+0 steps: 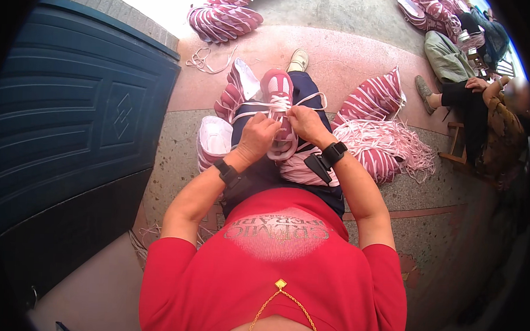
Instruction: The person sits on the floor and laces a pink sneaker with a long white shoelace. They repeatedly thread the lace through the eyelets, pull it tight, and adjust the tension, working on a single shoe while surrounded by piles of similar shoes.
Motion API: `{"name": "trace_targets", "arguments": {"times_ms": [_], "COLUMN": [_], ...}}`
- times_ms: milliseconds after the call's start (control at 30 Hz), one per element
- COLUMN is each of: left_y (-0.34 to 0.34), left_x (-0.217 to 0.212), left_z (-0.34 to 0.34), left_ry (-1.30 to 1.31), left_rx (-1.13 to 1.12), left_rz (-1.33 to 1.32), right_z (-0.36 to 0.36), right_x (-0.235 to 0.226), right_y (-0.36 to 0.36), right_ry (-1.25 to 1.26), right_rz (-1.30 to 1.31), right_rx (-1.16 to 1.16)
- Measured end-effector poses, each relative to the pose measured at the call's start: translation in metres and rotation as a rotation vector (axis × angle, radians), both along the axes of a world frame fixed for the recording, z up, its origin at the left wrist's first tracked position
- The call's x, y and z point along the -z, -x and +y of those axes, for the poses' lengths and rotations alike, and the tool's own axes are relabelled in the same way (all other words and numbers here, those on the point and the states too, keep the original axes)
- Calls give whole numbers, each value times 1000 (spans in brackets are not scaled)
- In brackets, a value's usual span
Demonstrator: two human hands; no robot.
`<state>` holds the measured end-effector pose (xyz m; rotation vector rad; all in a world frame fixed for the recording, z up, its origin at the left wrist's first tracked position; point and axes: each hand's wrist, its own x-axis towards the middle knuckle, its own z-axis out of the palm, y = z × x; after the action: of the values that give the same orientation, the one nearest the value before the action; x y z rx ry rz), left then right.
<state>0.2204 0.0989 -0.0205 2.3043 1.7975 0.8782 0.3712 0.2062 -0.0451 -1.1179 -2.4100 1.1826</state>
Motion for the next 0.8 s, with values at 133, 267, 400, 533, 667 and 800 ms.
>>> {"name": "trace_targets", "arguments": {"times_ms": [133, 267, 400, 533, 667, 800], "left_y": [-1, -1, 11, 17, 21, 36], "left_x": [3, 3, 12, 5, 1, -4], "left_z": [-1, -1, 8, 31, 44, 46], "left_ry": [12, 0, -41, 260, 318, 218], "left_rx": [17, 63, -105, -99, 49, 135], "left_rz": [36, -24, -264, -251, -127, 90], "right_z": [0, -4, -6, -4, 4, 28], "right_x": [0, 1, -3, 1, -2, -3], "right_y": [6, 16, 16, 13, 12, 2], "right_ry": [-77, -24, -18, -117, -40, -397], "right_rz": [0, 119, 195, 157, 90, 30], "right_rx": [-36, 13, 40, 23, -9, -34]}}
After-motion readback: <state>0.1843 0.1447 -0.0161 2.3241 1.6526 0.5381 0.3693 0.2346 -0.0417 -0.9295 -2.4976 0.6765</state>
